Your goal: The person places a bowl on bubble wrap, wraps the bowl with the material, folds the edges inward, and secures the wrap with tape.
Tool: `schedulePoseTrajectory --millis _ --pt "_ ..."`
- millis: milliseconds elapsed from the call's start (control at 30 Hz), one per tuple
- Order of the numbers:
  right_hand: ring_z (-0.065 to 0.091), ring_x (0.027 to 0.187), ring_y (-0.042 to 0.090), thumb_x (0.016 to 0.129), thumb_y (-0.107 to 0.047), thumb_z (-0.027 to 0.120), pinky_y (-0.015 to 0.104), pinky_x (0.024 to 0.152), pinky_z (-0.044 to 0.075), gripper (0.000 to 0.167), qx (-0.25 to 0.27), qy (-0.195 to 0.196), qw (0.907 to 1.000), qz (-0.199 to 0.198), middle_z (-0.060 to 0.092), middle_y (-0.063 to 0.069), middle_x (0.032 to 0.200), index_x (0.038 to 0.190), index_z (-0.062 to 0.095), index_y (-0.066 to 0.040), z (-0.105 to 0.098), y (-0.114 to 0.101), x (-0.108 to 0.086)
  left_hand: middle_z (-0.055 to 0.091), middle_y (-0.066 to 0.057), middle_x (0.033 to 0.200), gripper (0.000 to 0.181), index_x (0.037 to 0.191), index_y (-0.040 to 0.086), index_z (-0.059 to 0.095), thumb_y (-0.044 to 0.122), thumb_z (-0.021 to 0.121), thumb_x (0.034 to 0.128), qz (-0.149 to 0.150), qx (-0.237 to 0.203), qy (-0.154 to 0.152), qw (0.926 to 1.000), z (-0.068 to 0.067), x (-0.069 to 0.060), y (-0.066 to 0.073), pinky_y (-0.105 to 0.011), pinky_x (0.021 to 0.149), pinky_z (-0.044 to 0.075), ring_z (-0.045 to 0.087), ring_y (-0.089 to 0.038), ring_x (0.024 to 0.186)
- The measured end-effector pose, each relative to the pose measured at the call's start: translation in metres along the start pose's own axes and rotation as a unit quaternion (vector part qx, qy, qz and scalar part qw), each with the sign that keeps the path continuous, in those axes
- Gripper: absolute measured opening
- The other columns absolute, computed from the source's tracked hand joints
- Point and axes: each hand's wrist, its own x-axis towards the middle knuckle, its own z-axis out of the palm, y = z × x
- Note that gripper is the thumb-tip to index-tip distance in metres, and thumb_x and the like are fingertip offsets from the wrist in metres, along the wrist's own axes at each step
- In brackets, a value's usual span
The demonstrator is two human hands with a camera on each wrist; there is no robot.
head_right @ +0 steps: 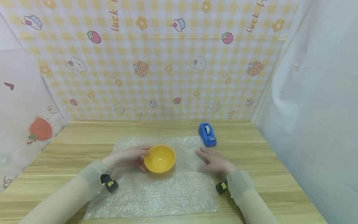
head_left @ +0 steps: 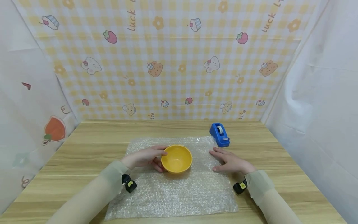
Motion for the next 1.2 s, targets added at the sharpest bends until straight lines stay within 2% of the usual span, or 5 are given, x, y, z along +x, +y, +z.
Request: schedulePoseTrajectory --millis 333,533,700,1000,1200 --pt "0.014 0.143 0.043 0.087 -0.047 0.068 0.066 0.108 0.016 0.08 -0.007 -0.002 0.9999 -0.007 0.017 0.016 0.159 0.151 0.035 -0.012 -0.002 0.001 -0.001 0.049 -0.022 0.138 0.052 0.148 0.007 0.036 0.025 0.05 0.1003 0.02 0.066 0.003 0.9976 -0.014 -0.016 0.011 -0.044 0.074 0.057 0.069 -0.033 0.09" --pt "0.013 0.143 0.043 0.087 -0.047 0.068 0.066 0.108 0.016 0.08 0.006 -0.004 0.9999 -0.009 0.018 0.017 0.159 0.151 0.035 -0.011 -0.001 0.003 -0.001 0.049 -0.021 0.139 0.048 0.145 0.004 0.041 0.025 0.047 0.1019 0.048 0.163 0.018 0.9854 -0.022 -0.029 0.022 -0.044 0.076 0.056 0.064 -0.032 0.103" --pt "0.014 0.143 0.042 0.088 -0.046 0.067 0.065 0.109 0.016 0.079 0.012 -0.009 0.9998 -0.01 0.018 0.016 0.159 0.151 0.035 -0.011 -0.003 0.001 0.001 0.049 -0.02 0.14 0.045 0.142 0.006 0.047 0.026 0.045 0.1023 0.066 0.269 0.034 0.9602 -0.027 -0.038 0.029 -0.046 0.083 0.053 0.056 -0.032 0.116" --pt "0.016 0.142 0.043 0.091 -0.041 0.065 0.063 0.11 0.018 0.073 0.044 -0.03 0.9986 0.004 0.019 0.018 0.158 0.149 0.037 -0.008 -0.013 -0.007 0.003 0.054 -0.013 0.137 0.038 0.133 0.006 0.058 0.021 0.049 0.0997 0.107 0.446 0.067 0.8862 -0.027 -0.036 0.033 -0.053 0.105 0.035 0.045 -0.035 0.129" --pt "0.031 0.137 0.042 0.093 -0.034 0.064 0.057 0.108 0.028 0.065 0.059 -0.03 0.9977 0.015 0.036 0.023 0.149 0.143 0.042 0.002 -0.022 -0.016 0.012 0.056 -0.016 0.134 0.039 0.132 0.004 0.058 0.02 0.053 0.0972 0.093 0.509 0.088 0.8509 -0.03 -0.034 0.033 -0.054 0.105 0.035 0.047 -0.037 0.127"
